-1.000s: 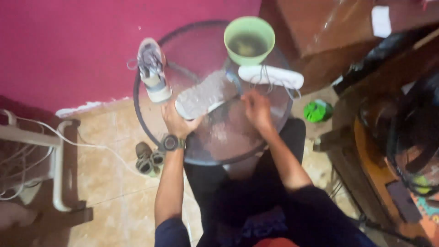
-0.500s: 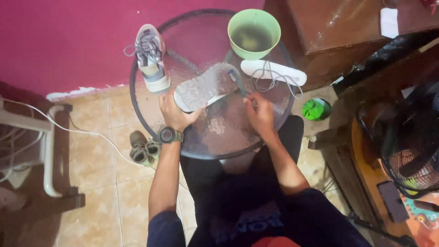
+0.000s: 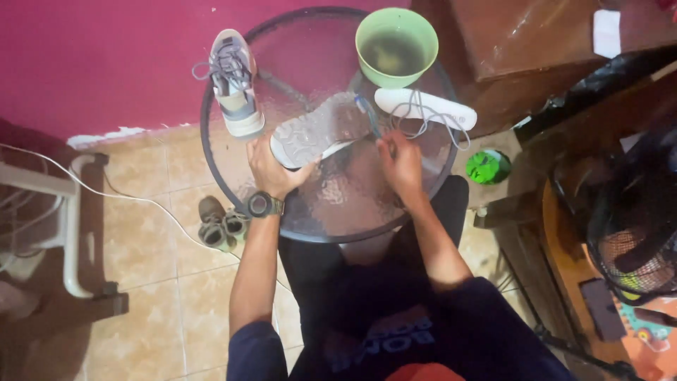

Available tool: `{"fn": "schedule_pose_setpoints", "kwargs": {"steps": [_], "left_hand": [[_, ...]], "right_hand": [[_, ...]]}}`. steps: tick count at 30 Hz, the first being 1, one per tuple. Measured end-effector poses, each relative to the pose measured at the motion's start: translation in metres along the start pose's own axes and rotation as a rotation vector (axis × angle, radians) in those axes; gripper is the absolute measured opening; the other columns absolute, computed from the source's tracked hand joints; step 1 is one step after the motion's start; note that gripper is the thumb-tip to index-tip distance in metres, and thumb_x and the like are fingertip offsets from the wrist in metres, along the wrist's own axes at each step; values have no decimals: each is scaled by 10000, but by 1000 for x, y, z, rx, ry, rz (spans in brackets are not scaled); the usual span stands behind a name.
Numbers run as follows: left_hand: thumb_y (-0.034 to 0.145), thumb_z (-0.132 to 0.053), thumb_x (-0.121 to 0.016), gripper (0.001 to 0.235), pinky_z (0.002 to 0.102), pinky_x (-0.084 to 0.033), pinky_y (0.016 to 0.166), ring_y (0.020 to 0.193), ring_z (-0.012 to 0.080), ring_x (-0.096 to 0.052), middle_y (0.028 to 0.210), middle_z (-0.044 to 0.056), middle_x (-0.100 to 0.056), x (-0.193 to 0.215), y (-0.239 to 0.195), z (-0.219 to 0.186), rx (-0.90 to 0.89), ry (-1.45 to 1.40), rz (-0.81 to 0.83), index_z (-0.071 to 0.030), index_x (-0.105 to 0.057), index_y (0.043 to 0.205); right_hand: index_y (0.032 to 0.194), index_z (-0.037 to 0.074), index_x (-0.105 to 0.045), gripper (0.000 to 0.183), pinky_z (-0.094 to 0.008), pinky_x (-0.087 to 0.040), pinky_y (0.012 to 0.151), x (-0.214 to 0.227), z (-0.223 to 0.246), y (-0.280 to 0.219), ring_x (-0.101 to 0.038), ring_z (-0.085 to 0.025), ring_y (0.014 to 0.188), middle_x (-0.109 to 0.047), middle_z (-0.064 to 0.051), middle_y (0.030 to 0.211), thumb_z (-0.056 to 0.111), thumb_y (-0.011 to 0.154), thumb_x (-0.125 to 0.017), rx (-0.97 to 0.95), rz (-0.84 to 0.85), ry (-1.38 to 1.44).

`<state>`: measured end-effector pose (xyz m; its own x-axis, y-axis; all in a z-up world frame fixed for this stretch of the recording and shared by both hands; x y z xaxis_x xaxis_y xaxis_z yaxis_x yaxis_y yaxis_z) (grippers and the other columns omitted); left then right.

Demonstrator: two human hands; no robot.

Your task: The person scrubs a white and grey sneaker with a blue toothbrush, focusing on the upper and sole. They repeatedly dip the brush into a green bowl of water and continue scrubbing different areas of the shoe.

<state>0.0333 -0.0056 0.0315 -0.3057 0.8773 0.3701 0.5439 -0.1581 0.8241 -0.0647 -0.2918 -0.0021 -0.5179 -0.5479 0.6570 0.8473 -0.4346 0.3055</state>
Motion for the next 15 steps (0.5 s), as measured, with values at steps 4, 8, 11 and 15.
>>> {"fn": "schedule_pose_setpoints", "kwargs": {"steps": [4,8,11,15], "left_hand": [[596,-547,-963,908,488,-465,951,925,372,-699,1045,221,-691,6,-13,-5,3,-6,30,32,-610,1200],[585,-555,-961,902,479,-463,927,919,388,-680,1024,225,-682,2,10,5,-7,6,-2,20,-616,1189],[591,-567,-964,880,451,-463,952,905,360,-695,1005,196,-692,-2,-7,8,30,4,14,8,-628,1166],[589,-544,-963,874,484,-468,963,906,389,-698,1002,226,-691,6,-4,-1,31,11,-6,25,-624,1159]], "right_hand": [[986,135,-716,183,-518,-537,779,-1,-28,-22,-699,-443,853,-731,-173,850,309,1002,-662,-11,3,-50],[967,150,-693,164,-485,-540,778,-5,-25,-16,-707,-398,824,-710,-140,822,305,999,-649,-29,-29,-58],[966,194,-679,159,-480,-543,770,-11,-45,-24,-715,-368,795,-705,-93,771,348,1000,-655,-132,-20,-104],[980,186,-670,184,-516,-553,776,-13,-42,-33,-714,-426,817,-706,-140,777,366,1003,-641,-199,32,-155]]}}
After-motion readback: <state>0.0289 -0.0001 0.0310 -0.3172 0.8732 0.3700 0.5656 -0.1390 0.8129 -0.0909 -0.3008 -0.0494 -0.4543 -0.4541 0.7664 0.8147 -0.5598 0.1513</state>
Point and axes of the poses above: each hand's wrist, its own y-axis towards the middle knuckle, its own x-axis out of the back of the hand, z = x × y, the point moved 6 cm from there along y, towards the middle knuckle
